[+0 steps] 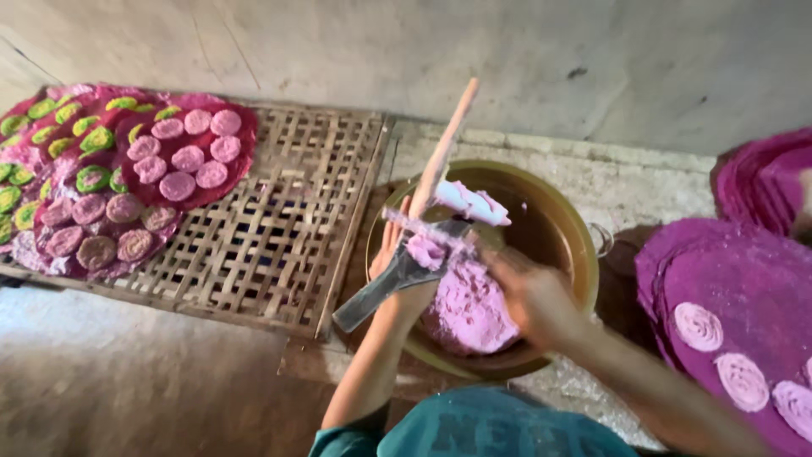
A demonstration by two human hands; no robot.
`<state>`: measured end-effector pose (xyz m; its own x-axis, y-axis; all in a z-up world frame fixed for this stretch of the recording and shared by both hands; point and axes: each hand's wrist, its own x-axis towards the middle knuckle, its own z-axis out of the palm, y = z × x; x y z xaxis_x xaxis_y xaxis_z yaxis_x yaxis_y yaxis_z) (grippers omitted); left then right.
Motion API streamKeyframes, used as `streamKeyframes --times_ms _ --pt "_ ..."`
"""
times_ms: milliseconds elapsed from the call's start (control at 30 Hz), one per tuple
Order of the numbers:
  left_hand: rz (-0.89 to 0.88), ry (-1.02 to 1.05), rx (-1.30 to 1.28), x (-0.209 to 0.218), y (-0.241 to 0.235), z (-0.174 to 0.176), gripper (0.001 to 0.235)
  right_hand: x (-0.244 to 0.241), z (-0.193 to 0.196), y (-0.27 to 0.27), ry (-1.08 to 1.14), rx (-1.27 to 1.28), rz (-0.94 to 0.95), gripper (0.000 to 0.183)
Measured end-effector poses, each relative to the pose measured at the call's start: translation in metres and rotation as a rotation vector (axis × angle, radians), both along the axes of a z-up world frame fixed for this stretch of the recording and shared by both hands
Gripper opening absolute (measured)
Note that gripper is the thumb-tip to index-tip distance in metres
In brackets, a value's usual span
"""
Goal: The person scoops pink dough from a bowl and uses a wooden press to form rose-shaped pieces on a purple tray. The person repeatedly fills the press, compresses the dough, and releases the shaped pieces onto the tray.
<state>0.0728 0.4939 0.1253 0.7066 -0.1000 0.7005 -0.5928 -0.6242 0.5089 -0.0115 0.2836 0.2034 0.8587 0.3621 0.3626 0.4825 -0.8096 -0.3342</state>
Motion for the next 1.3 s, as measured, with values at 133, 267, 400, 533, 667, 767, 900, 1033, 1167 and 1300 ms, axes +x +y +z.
streamKeyframes --times_ms 133,267,400,533,667,767,900,1033,1167,1300 --pt "0.168 0.070 0.231 0.020 -0.003 -0.006 0.055 -0.013 -0.070 0.002 0.286 0.399 -0.090 0.046" --pt "0.155 0.098 0.172 0.038 -0.004 -0.017 0.053 -0.009 -0.078 -0.033 0.284 0.443 0.160 0.046" --pt "0.129 0.108 0.214 0.029 -0.028 -0.029 0.050 0.015 -0.085 -0.039 0.345 0.539 -0.201 0.046" --pt "0.183 -0.077 0.301 0.043 -0.023 -0.033 0.046 0.001 -0.102 -0.027 0.318 0.479 -0.163 0.045" --pt "0.054 0.310 -0.331 0.061 0.010 -0.043 0.050 -0.016 -0.112 -0.043 0.232 0.397 0.076 0.039" --pt "-0.284 0.344 -0.687 0.055 0.015 -0.043 0.032 -0.001 -0.118 -0.053 1.055 0.239 -0.236 0.051" --pt "-0.565 0.852 -0.799 0.001 -0.026 -0.036 0.035 0.037 -0.116 -0.058 0.385 0.784 0.323 0.059" --pt "-1.065 1.297 -0.795 -0.074 -0.073 -0.040 0.039 0.028 -0.081 -0.064 0.211 1.514 0.813 0.062" --pt "-1.244 1.334 -0.659 -0.079 -0.085 -0.037 0.043 -0.019 -0.026 -0.083 0.162 1.555 0.810 0.064" --pt "-1.288 0.692 -0.306 -0.075 -0.069 -0.021 0.042 -0.083 0.001 -0.111 0.091 1.104 0.285 0.062"
